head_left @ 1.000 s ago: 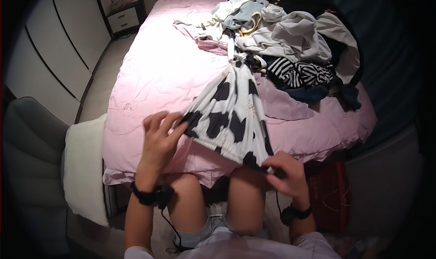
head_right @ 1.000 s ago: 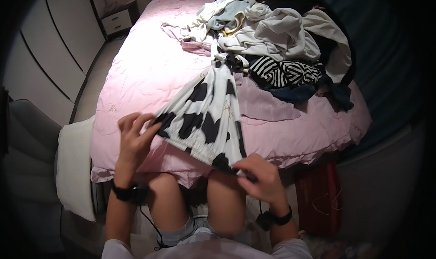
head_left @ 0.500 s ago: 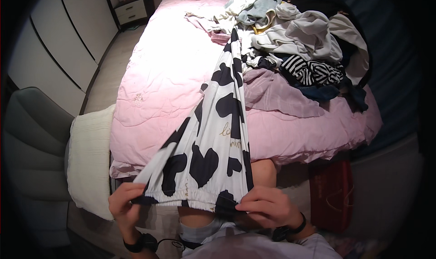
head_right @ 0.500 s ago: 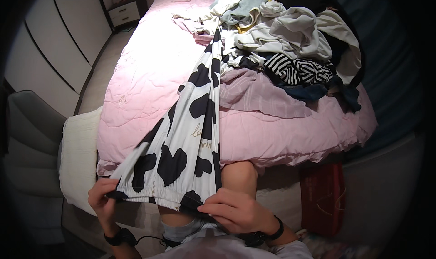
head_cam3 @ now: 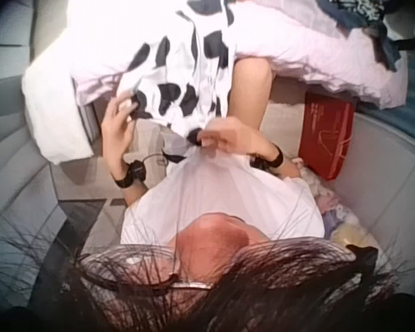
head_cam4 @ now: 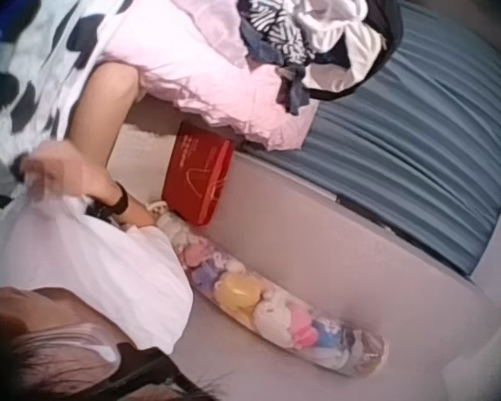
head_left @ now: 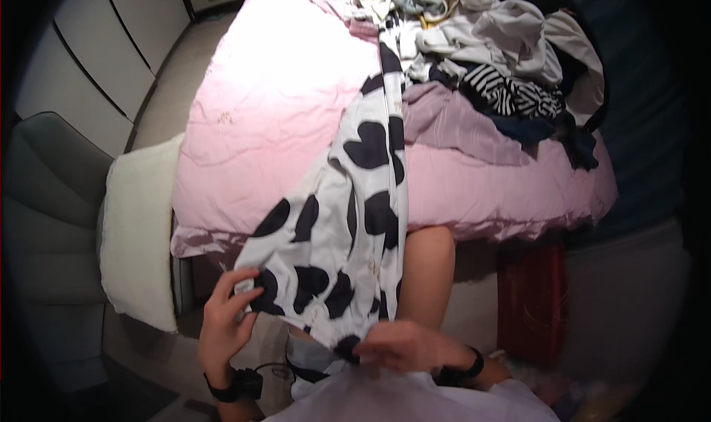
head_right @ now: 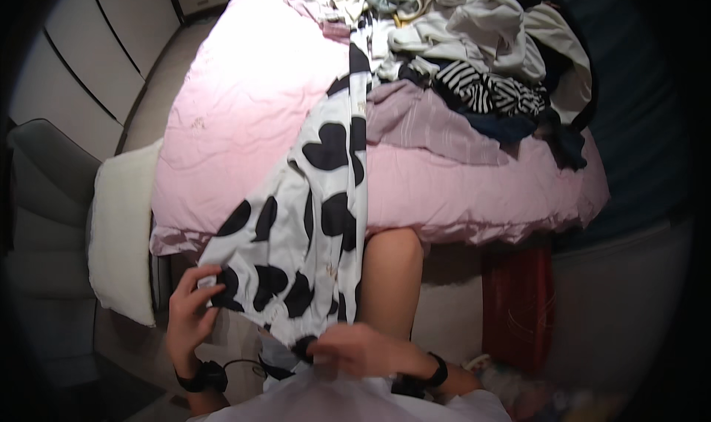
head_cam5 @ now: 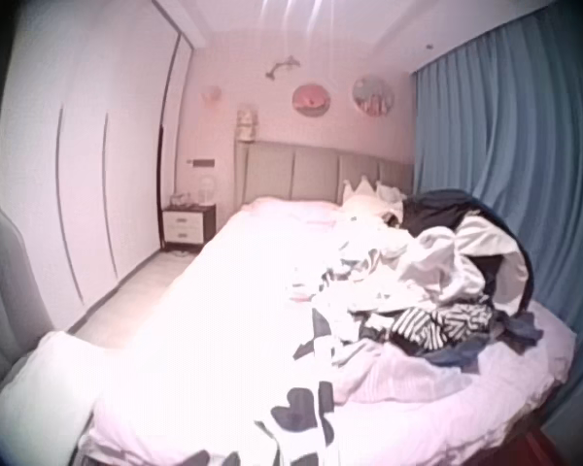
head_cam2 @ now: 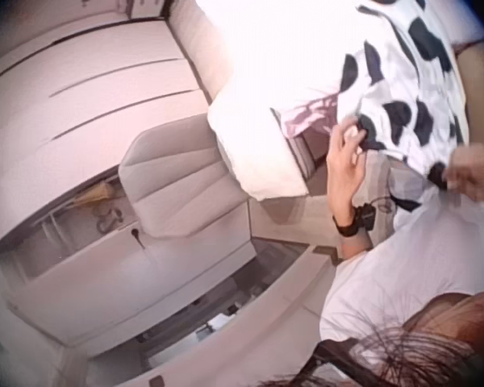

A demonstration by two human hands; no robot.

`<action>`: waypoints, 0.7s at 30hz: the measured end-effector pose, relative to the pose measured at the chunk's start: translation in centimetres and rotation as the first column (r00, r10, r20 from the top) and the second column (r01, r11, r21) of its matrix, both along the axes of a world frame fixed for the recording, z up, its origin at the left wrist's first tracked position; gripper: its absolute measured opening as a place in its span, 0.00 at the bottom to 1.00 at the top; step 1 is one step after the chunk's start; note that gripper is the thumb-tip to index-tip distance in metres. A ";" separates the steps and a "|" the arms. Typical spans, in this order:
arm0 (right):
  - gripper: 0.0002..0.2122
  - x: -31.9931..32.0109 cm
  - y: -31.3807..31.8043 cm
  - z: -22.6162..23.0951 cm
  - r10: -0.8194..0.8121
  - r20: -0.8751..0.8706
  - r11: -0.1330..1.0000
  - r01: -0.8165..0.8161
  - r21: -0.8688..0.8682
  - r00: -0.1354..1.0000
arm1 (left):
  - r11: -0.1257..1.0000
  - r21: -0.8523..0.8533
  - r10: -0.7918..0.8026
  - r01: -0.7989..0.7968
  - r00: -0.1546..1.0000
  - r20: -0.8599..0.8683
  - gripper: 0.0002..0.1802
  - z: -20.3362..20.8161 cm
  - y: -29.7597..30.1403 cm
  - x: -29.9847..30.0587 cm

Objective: The person folds several items of clothing on a bed by hand, including a white blouse, patterned pants, a polka-dot belt, and a striped shirt, placing each folded item onto a chair beside the bed.

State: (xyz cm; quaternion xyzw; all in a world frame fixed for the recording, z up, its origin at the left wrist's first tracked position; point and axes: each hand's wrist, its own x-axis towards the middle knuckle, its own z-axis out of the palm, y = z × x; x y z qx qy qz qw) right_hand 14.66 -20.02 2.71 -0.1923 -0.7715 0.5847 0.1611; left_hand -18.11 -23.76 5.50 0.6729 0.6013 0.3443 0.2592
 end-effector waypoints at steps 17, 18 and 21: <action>0.11 -5.1 3.1 2.9 0.135 -0.039 0.958 -0.120 0.260 0.990 | 0.766 -0.537 0.489 -0.352 -0.223 0.843 0.13 -8.3 -4.5 6.1; 0.11 -5.1 3.1 2.8 0.143 -0.036 0.957 -0.129 0.259 0.989 | 0.763 -0.539 0.488 -0.356 -0.229 0.842 0.13 -8.4 -4.8 6.1; 0.10 -5.3 3.4 2.8 0.306 -0.071 0.944 -0.292 0.154 0.950 | 0.672 -0.317 0.555 -0.670 0.171 0.814 0.10 -7.4 -4.4 6.4</action>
